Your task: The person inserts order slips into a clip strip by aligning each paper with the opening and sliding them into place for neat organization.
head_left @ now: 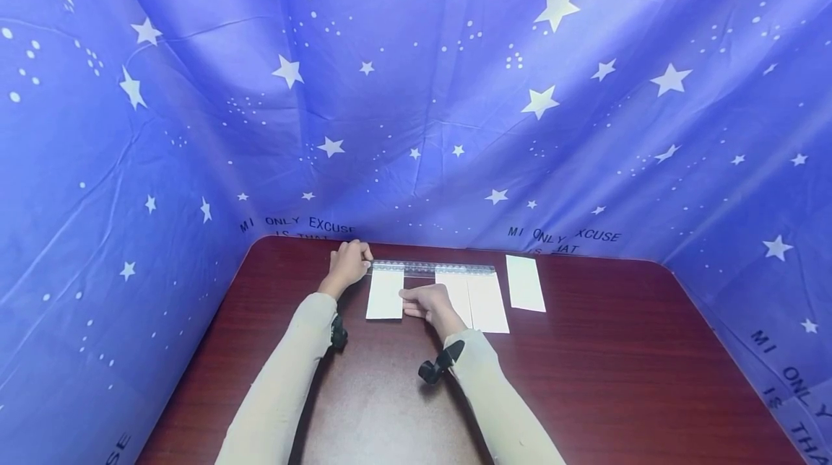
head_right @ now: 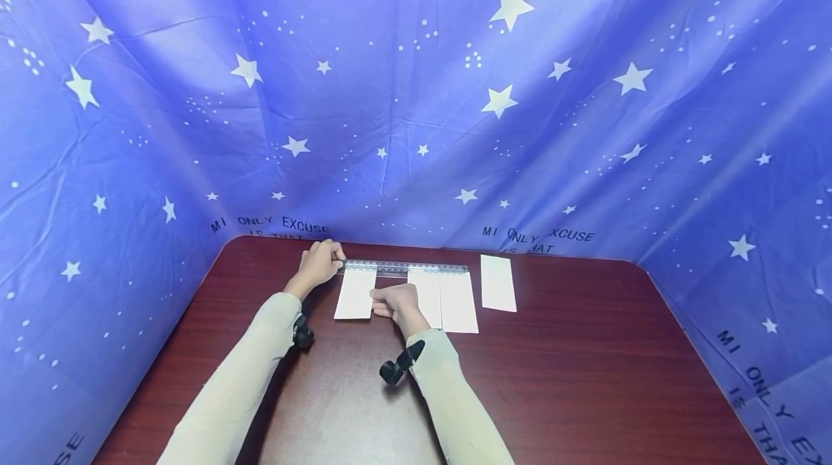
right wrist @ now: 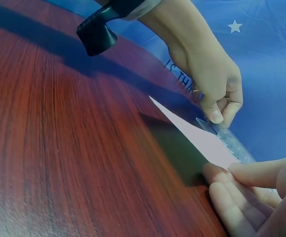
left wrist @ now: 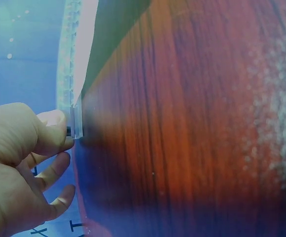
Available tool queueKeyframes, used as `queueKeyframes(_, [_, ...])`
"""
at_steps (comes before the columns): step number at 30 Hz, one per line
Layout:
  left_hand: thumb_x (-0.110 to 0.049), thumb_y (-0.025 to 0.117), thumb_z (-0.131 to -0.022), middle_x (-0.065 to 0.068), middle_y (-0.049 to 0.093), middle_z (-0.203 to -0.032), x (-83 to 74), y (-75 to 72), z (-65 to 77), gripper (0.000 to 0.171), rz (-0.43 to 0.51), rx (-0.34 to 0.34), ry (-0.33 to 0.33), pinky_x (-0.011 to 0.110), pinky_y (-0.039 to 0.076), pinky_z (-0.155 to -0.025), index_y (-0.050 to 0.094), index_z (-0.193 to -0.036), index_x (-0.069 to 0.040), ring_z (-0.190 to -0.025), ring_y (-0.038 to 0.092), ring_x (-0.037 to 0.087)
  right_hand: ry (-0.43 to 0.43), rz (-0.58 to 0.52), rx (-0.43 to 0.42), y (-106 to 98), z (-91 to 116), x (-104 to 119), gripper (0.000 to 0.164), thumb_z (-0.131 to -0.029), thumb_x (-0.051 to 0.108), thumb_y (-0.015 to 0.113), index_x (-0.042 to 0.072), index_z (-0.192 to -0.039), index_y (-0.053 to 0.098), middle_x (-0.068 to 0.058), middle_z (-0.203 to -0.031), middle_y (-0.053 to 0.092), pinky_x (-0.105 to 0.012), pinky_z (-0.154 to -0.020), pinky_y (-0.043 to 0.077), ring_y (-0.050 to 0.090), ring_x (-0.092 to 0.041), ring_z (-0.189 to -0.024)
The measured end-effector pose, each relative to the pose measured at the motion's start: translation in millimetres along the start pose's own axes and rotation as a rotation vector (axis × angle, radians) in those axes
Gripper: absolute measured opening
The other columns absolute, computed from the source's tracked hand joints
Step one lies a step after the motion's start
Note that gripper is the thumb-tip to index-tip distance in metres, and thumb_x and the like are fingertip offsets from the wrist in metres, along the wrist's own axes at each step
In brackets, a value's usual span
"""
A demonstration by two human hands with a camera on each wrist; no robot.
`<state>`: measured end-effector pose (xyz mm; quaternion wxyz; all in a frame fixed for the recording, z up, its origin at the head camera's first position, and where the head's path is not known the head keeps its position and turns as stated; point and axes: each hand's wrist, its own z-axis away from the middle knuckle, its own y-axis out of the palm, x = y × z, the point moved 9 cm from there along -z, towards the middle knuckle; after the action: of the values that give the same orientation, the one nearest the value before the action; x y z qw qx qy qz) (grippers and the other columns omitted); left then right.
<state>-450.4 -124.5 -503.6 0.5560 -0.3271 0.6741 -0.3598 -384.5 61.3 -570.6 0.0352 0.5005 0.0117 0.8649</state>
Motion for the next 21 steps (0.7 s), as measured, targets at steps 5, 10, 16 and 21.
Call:
queueKeyframes(5, [-0.004, 0.069, -0.088, 0.01, 0.068, -0.104, -1.0, -1.2, -0.2, 0.008, -0.007, -0.008, 0.0, 0.055, 0.044, -0.093, 0.068, -0.084, -0.01, -0.109, 0.059, 0.035, -0.032, -0.066, -0.024, -0.6, 1.6, 0.7, 0.033, -0.087, -0.006, 0.072, -0.02, -0.115, 0.062, -0.005, -0.06, 0.068, -0.027, -0.061, 0.06, 0.067, -0.01, -0.051])
queueKeyframes(10, [-0.003, 0.069, -0.087, 0.011, 0.067, -0.102, -1.5, -0.7, -0.7, 0.009, -0.017, -0.017, 0.003, 0.056, 0.044, -0.093, 0.067, -0.082, -0.011, -0.109, 0.06, 0.035, -0.061, -0.114, -0.051, -2.0, 4.6, 1.8, 0.027, -0.085, -0.01, 0.07, -0.021, -0.108, 0.062, -0.006, -0.057, 0.066, -0.026, -0.057, 0.059, 0.066, -0.011, -0.05])
queueKeyframes(16, [-0.004, 0.069, -0.088, 0.01, 0.067, -0.102, -1.1, 0.2, -0.8, 0.009, -0.021, -0.011, 0.003, 0.055, 0.044, -0.092, 0.067, -0.082, -0.011, -0.108, 0.06, 0.035, -0.059, -0.125, -0.066, -4.3, 6.1, 1.1, 0.024, -0.085, -0.009, 0.071, -0.02, -0.105, 0.065, -0.006, -0.056, 0.066, -0.026, -0.056, 0.059, 0.066, -0.011, -0.049])
queueKeyframes(21, [-0.003, 0.07, -0.088, 0.01, 0.067, -0.1, -1.5, 0.3, -0.2, 0.01, -0.022, -0.011, 0.013, 0.055, 0.045, -0.091, 0.067, -0.082, -0.011, -0.107, 0.06, 0.035, -0.045, -0.092, -0.053, -2.3, 8.4, 1.2, 0.027, -0.085, -0.004, 0.075, -0.017, -0.107, 0.066, -0.007, -0.06, 0.069, -0.029, -0.06, 0.06, 0.068, -0.012, -0.051])
